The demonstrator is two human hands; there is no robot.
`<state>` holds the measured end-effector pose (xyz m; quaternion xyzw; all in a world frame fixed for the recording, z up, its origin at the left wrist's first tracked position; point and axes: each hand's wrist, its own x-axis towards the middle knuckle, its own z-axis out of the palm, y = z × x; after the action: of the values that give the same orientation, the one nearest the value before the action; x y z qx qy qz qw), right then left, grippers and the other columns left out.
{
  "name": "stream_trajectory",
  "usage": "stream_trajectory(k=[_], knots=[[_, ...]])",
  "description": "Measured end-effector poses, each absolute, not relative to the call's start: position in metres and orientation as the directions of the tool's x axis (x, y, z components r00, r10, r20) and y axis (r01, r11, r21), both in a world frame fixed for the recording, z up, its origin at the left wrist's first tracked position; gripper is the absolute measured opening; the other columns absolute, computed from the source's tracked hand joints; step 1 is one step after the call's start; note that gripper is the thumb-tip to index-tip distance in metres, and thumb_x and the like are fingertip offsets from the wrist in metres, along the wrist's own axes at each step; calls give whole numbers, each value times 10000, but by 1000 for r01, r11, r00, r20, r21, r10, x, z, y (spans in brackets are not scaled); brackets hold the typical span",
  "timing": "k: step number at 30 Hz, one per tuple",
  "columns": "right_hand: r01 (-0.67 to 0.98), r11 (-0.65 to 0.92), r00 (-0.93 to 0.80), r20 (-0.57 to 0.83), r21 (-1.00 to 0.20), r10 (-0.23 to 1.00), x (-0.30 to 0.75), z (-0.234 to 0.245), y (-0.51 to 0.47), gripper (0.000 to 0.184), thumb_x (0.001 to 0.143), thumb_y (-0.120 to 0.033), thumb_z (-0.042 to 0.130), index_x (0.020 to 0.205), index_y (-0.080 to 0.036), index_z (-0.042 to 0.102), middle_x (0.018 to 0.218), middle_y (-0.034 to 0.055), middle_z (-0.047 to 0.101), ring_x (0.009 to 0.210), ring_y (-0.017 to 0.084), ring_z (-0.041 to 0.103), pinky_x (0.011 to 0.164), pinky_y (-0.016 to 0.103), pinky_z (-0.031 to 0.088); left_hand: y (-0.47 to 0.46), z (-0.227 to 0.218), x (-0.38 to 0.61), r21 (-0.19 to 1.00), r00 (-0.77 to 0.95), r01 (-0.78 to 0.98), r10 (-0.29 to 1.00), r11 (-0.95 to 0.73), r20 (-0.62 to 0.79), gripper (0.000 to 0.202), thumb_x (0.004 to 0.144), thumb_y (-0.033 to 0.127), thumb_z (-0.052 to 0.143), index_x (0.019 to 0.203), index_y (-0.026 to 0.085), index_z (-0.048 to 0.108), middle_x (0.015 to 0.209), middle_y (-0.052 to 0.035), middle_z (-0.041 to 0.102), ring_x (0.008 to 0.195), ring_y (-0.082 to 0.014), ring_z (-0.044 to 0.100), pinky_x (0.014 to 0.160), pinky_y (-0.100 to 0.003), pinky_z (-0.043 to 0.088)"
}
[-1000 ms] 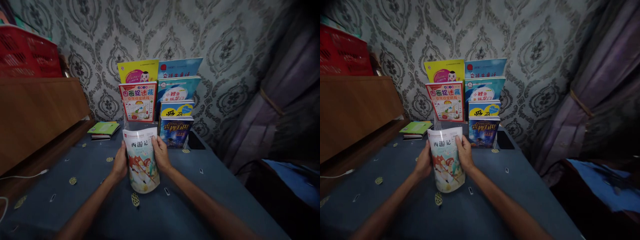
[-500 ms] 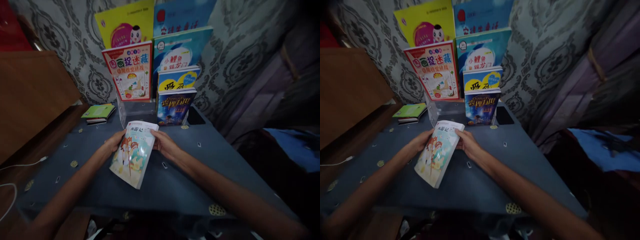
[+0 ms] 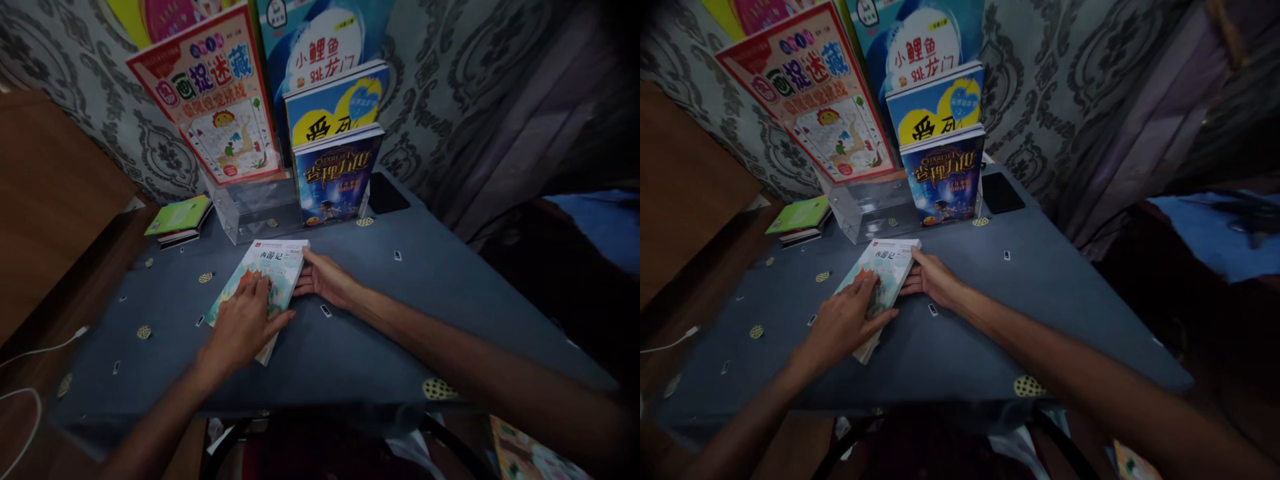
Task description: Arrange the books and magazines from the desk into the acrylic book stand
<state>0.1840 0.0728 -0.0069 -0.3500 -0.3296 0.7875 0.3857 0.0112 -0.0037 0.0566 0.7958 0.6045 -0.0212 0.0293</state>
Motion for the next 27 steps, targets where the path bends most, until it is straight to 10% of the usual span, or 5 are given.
stream_trajectory(k=[6,17,27], knots=[[-409,-486,-524,-238,-772,818,186,-8,70,557,1078,-516,266,1243,-141,644,892,120,799,679,171,753,668,279,633,0,64,19,-38,265,960,945,-277,-191,259,993,337,485,1127,171,631,1074,-142,754,937,-310,738,761,-370,517],[-436,-481,-545,-202,-761,814,187,-13,71,507,1083,-467,322,1138,-108,677,846,119,783,693,162,746,695,270,634,12,79,-6,443,350,858,927,-260,-134,332,969,367,402,868,189,663,698,-30,695,625,-177,648,581,-258,385],[-440,-451,-523,-187,-776,832,187,-13,69,486,1027,-544,457,1004,-138,723,782,85,772,674,154,727,692,265,621,16,76,-12,558,335,796,939,-237,-79,362,925,424,450,886,205,736,650,-13,700,559,-176,616,558,-262,413]])
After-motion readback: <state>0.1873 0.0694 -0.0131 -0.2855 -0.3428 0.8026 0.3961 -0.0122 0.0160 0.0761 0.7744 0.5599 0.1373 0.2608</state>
